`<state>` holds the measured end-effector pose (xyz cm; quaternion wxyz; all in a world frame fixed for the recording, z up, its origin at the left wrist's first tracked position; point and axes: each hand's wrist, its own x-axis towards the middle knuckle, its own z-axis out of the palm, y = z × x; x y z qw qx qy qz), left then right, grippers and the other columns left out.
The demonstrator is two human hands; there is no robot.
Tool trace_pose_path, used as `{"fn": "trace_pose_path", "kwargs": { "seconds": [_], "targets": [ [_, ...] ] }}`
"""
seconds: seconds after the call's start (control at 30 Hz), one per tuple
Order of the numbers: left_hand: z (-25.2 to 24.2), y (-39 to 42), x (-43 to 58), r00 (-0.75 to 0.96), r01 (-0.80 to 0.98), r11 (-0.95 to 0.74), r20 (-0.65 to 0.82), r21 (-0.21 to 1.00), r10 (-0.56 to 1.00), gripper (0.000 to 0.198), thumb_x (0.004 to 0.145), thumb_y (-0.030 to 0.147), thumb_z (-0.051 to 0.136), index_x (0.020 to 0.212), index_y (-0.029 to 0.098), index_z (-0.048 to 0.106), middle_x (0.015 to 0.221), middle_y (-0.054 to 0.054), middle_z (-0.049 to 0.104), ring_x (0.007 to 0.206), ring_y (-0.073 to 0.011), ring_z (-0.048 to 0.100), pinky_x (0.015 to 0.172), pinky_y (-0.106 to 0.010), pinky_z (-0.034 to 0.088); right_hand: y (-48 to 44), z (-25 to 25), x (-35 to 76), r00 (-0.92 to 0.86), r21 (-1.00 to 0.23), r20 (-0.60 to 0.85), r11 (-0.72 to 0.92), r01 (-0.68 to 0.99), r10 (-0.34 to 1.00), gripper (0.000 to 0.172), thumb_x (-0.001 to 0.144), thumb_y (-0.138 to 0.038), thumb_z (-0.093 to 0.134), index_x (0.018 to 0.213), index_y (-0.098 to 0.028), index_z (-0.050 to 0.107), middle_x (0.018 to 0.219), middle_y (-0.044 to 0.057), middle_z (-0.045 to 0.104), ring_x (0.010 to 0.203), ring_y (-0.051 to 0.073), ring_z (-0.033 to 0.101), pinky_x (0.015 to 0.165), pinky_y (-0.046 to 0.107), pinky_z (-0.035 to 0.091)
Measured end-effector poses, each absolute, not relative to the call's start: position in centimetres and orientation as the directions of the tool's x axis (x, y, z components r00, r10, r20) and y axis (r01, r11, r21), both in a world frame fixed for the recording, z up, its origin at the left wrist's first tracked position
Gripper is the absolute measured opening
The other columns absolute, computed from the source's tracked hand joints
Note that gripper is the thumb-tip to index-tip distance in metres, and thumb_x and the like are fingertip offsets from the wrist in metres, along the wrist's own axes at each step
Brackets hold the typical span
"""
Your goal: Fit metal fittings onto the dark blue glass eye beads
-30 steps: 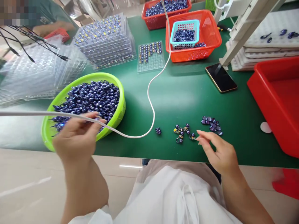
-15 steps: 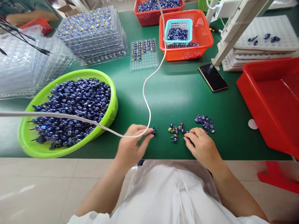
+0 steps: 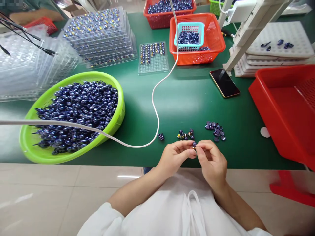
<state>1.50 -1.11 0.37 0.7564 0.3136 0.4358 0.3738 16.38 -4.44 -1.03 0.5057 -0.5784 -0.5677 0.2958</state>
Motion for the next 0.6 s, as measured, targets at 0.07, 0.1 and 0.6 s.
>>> {"fn": "trace_pose_path", "kwargs": {
  "seconds": [0.07,0.1,0.6],
  "targets": [
    [0.2,-1.0,1.8,0.317,-0.369,0.558,-0.464,0.743,0.827,0.032,0.070,0.027,0.087,0.096,0.013,0.077,0.080,-0.005,0.078,0.072,-0.0166,0.073,0.077,-0.033,0.062,-4.5,-1.3,16.3,0.172,-0.902,0.301,0.221,0.370,0.938,0.012,0.094,-0.014,0.060,0.098,-0.024,0.063,0.095,0.002,0.066,0.082,0.015,0.064,0.067,0.027,0.052],
    [0.0,-1.0,1.8,0.309,-0.392,0.563,-0.472,0.728,0.826,0.032,0.068,0.027,0.088,0.095,0.013,0.077,0.080,-0.005,0.078,0.071,-0.0160,0.073,0.076,-0.032,0.062,-4.5,-1.4,16.2,0.163,-0.886,0.338,0.255,0.388,0.927,0.016,0.093,-0.011,0.061,0.101,-0.025,0.063,0.096,0.002,0.066,0.084,0.016,0.064,0.068,0.028,0.053],
    [1.5,0.6,-0.9,0.502,-0.082,0.546,-0.439,0.834,0.746,0.049,0.077,0.020,0.080,0.120,0.014,0.058,0.074,0.001,0.067,0.064,-0.0096,0.061,0.058,-0.021,0.053,-3.3,0.2,19.5,-0.394,-0.835,0.261,0.410,0.366,0.882,0.056,0.092,-0.009,0.055,0.143,-0.032,0.049,0.144,0.008,0.052,0.130,0.023,0.054,0.105,0.041,0.051]
  ]
}}
